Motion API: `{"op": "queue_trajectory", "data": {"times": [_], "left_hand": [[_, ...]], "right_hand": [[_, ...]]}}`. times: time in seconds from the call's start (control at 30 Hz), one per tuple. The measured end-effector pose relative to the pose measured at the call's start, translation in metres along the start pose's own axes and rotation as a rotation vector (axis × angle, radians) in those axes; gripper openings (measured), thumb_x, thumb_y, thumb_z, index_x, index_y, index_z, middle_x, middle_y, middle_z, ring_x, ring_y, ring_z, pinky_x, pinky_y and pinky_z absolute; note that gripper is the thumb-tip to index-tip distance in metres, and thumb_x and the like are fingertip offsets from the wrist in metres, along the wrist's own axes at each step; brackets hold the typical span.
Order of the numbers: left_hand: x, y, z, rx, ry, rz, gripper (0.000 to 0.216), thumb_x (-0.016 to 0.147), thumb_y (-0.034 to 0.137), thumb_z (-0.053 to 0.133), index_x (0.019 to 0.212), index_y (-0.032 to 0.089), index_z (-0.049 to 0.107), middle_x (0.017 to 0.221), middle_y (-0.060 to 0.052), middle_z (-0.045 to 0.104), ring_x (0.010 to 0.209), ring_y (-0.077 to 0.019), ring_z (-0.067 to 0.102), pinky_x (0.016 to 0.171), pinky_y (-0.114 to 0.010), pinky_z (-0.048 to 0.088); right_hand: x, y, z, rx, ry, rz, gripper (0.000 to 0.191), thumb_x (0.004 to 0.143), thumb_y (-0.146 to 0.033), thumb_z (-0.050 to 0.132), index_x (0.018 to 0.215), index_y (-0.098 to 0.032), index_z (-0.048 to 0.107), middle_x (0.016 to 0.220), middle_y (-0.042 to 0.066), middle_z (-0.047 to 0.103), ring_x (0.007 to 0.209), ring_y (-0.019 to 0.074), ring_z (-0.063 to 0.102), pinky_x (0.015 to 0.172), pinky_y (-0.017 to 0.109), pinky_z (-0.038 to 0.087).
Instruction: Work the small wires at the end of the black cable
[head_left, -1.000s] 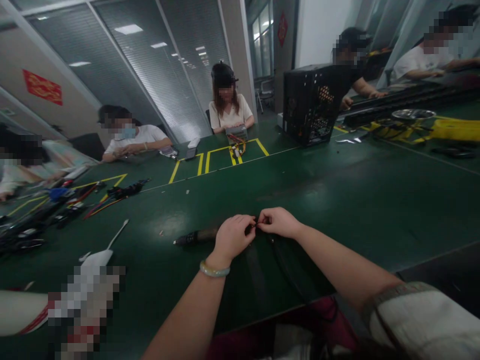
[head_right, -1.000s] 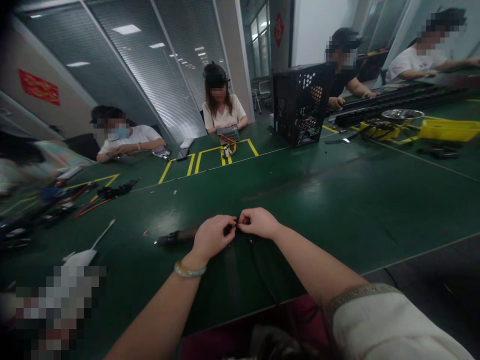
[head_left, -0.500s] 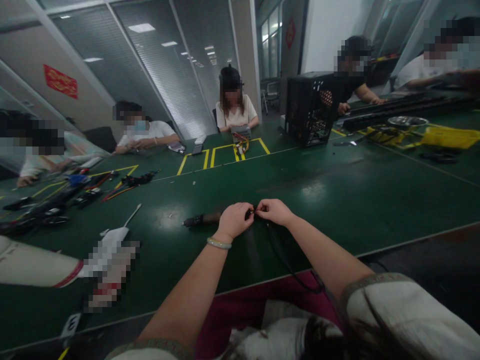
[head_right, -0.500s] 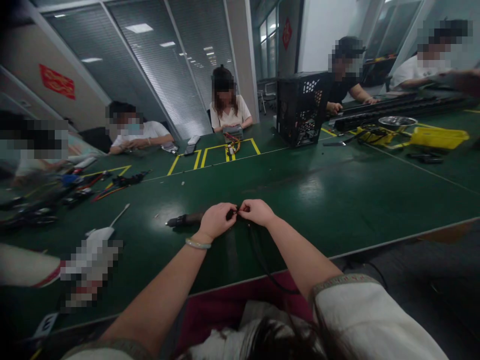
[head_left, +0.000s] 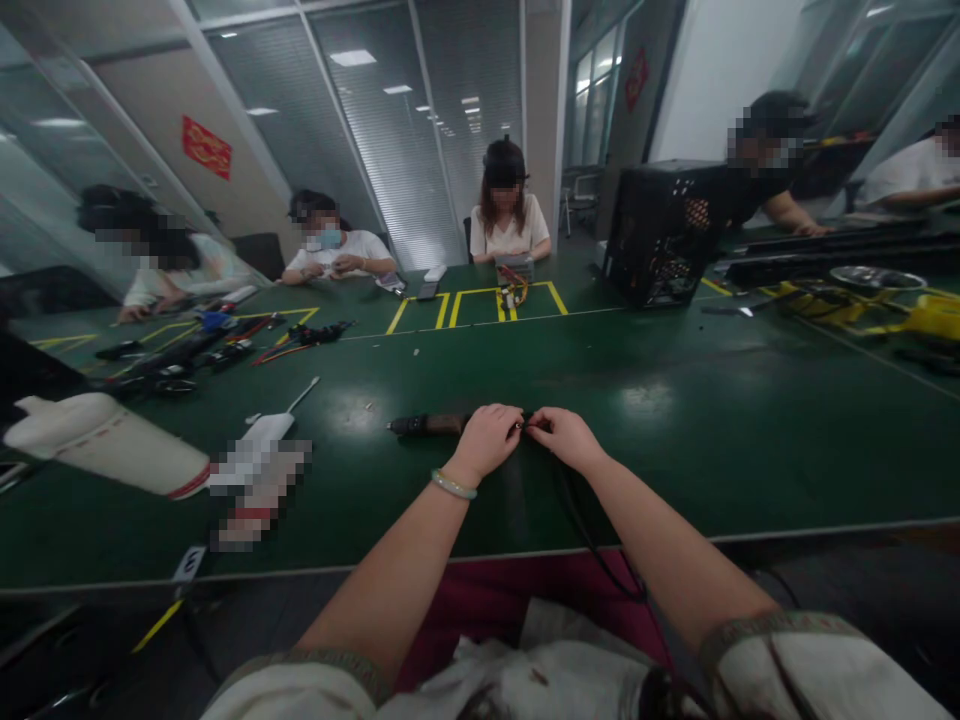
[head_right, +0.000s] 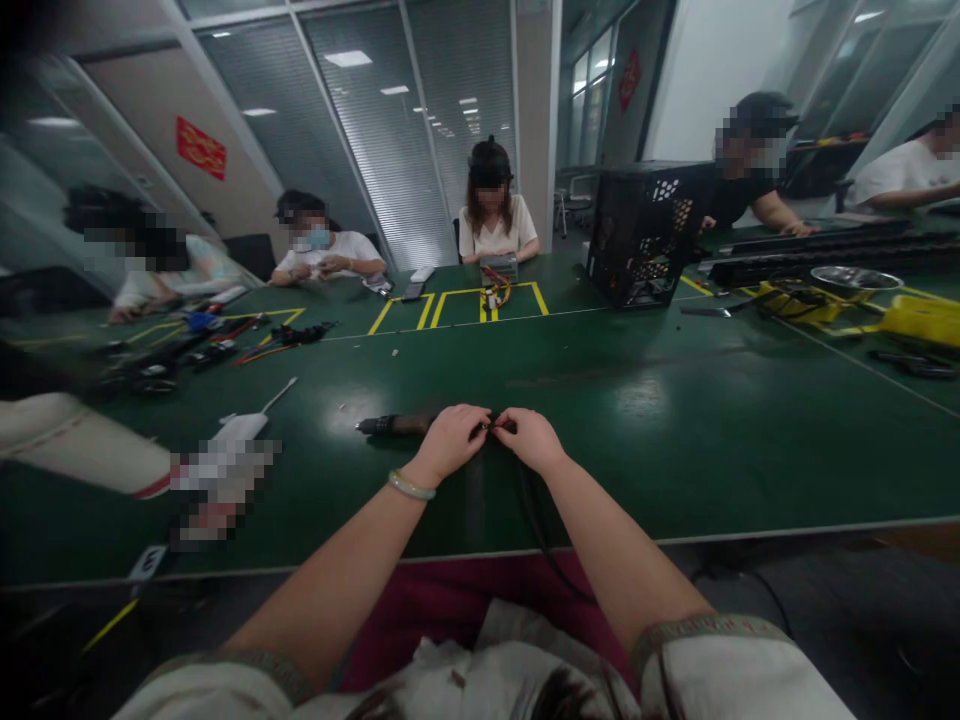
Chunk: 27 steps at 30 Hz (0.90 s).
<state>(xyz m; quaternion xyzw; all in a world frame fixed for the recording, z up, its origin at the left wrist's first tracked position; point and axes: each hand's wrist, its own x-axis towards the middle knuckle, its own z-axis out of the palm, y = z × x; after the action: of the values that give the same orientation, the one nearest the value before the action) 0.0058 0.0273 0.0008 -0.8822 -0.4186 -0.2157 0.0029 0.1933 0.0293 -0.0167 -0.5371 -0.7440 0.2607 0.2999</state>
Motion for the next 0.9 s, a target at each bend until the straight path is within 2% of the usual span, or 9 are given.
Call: {"op": "queue_trajectory", "data": {"times": [0.3,0.73,0.9], "left_hand": [[-0.009,0.006,-0.006,-0.012,-0.003,-0.005,0.015,0.086,0.013,0.054,0.098,0.02,0.059,0.112,-0.005,0.063,0.108,-0.0208,0.053,0.094,-0.038,0.041],[-0.011,0.002,-0.009,-0.039,-0.005,-0.023,0.005,0.086,0.019,0.056,0.09,0.02,0.059,0.097,-0.005,0.063,0.098,-0.0222,0.054,0.088,-0.038,0.041],[-0.012,0.001,-0.008,-0.033,0.011,-0.028,0.006,0.085,0.02,0.057,0.091,0.021,0.06,0.097,-0.003,0.063,0.099,-0.0216,0.054,0.101,-0.044,0.035]], "right_hand": [[-0.01,-0.009,0.004,-0.091,-0.011,0.015,0.019,0.082,-0.038,0.059,0.086,-0.022,0.069,0.081,0.001,0.069,0.07,0.0164,0.058,0.068,0.027,0.04],[-0.009,-0.005,0.003,-0.071,-0.039,-0.034,0.018,0.083,-0.036,0.057,0.085,-0.022,0.068,0.081,0.0,0.068,0.068,0.0161,0.056,0.062,0.026,0.039],[-0.007,-0.003,0.005,-0.065,-0.052,-0.03,0.019,0.085,-0.037,0.056,0.087,-0.023,0.067,0.085,0.0,0.068,0.073,0.0174,0.058,0.066,0.027,0.04]]}}
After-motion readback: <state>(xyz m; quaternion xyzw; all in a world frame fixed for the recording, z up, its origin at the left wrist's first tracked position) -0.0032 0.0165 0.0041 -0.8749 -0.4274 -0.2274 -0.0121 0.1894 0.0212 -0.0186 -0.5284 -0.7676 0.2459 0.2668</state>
